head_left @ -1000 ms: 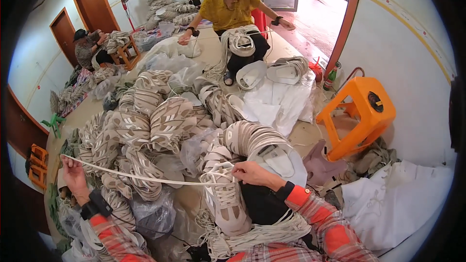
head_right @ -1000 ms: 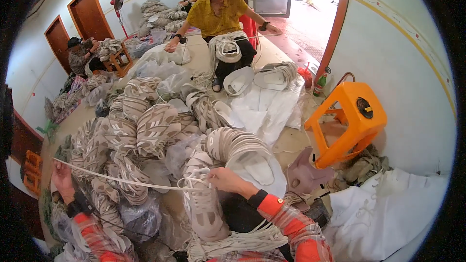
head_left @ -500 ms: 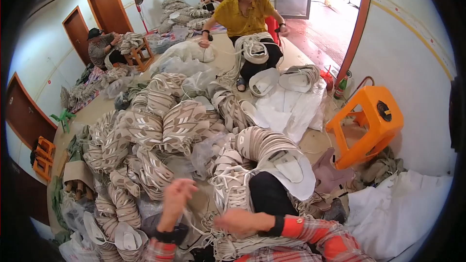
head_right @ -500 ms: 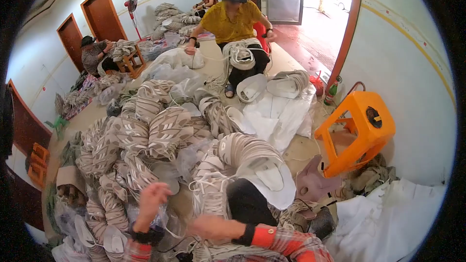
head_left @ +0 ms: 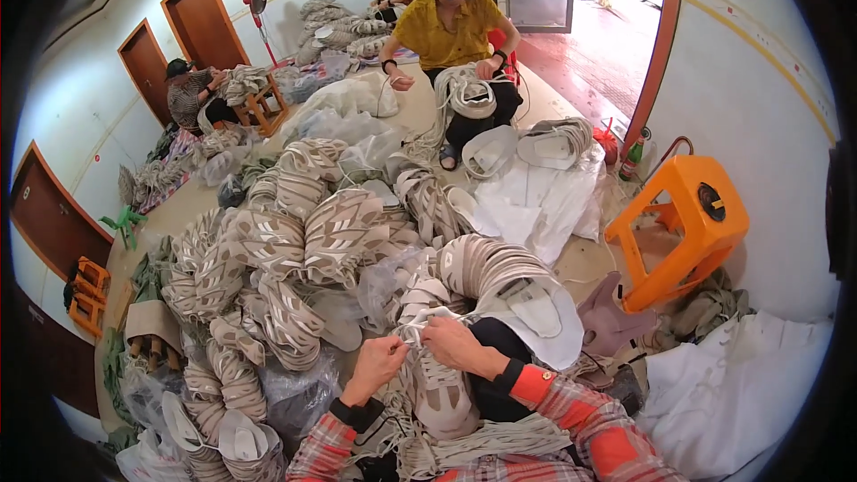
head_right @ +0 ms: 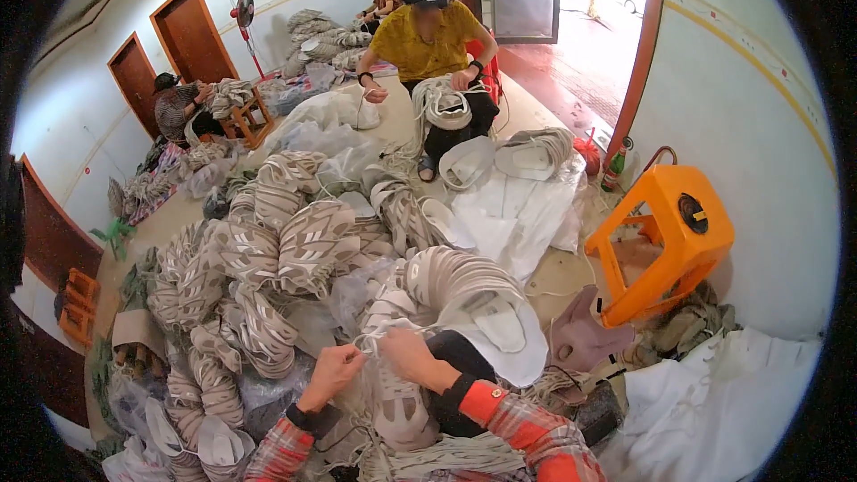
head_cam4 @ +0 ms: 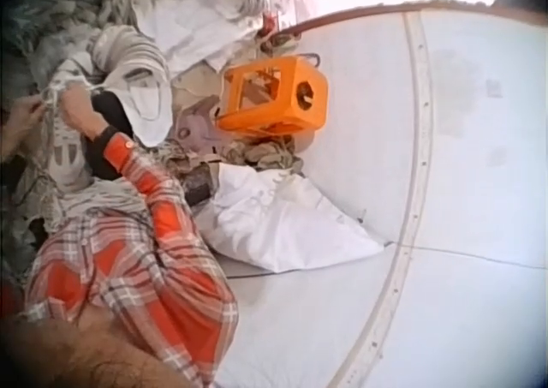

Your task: Manually lacing shoelaces through the eyelets of shoe uppers in a factory environment.

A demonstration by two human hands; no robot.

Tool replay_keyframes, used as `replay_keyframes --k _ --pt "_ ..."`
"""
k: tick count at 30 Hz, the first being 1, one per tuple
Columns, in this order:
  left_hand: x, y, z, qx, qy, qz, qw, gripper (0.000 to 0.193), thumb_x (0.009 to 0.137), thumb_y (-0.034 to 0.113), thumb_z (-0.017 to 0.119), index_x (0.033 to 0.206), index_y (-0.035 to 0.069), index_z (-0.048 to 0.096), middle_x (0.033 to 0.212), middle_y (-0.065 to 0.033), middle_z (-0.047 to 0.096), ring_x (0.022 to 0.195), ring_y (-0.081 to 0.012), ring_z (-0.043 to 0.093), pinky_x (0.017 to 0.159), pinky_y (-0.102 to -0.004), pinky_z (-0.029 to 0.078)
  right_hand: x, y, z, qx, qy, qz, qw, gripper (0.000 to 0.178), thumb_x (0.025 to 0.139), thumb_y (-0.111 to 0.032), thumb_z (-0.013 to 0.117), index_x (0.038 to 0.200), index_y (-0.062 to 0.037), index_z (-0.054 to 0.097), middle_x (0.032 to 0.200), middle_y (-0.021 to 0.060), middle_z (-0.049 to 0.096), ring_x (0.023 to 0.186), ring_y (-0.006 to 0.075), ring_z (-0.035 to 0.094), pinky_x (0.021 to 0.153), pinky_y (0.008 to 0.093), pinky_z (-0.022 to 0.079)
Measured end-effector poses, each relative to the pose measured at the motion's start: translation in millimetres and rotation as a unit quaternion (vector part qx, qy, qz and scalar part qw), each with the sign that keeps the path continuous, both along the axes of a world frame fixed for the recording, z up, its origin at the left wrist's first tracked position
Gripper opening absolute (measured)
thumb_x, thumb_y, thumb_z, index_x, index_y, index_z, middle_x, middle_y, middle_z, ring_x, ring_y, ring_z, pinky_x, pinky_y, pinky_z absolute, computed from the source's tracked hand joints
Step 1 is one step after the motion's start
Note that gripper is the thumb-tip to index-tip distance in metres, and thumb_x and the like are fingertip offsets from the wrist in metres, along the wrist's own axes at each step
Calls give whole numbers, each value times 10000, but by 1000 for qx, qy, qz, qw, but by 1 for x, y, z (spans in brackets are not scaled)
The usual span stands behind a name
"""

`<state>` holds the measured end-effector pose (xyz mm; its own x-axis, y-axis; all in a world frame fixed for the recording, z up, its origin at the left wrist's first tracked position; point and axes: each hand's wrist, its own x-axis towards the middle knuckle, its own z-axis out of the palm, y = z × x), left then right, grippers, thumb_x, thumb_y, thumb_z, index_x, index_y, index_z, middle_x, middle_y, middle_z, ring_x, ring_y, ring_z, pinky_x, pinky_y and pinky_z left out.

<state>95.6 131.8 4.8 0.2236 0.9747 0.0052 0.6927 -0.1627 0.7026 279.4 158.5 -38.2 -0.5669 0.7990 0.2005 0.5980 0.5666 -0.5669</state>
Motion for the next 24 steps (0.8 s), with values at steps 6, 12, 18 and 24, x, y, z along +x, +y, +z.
replay_keyframes --k 6,12,18,24 --pt "3 -5 -15 69 69 4 995 173 765 210 595 751 38 610 629 -181 557 558 -351 548 501 -386 430 -9 7 10 -175 -18 -9 984 164 763 -140 522 827 -25 619 844 160 563 838 337 549 730 404 434" --pt "-15 5 -28 -269 -197 38 942 236 823 257 607 685 66 596 549 -22 544 452 -120 497 418 -244 361 -11 5 2 -165 96 -20 981 160 722 -128 546 806 -16 623 772 165 592 757 331 572 675 401 445" --pt "-19 -1 -37 -451 -306 131 828 256 853 274 585 719 56 601 547 22 509 422 -53 412 388 -196 294 -14 19 7 -201 27 73 976 153 700 -134 572 817 -46 614 812 143 605 725 332 585 597 402 442" --pt "-27 -10 -7 -405 -319 53 856 240 866 247 565 753 36 590 638 -22 567 543 -99 501 507 -217 378 26 20 -8 38 17 -94 995 121 701 -78 545 806 -22 521 827 151 515 761 339 549 641 442 443"
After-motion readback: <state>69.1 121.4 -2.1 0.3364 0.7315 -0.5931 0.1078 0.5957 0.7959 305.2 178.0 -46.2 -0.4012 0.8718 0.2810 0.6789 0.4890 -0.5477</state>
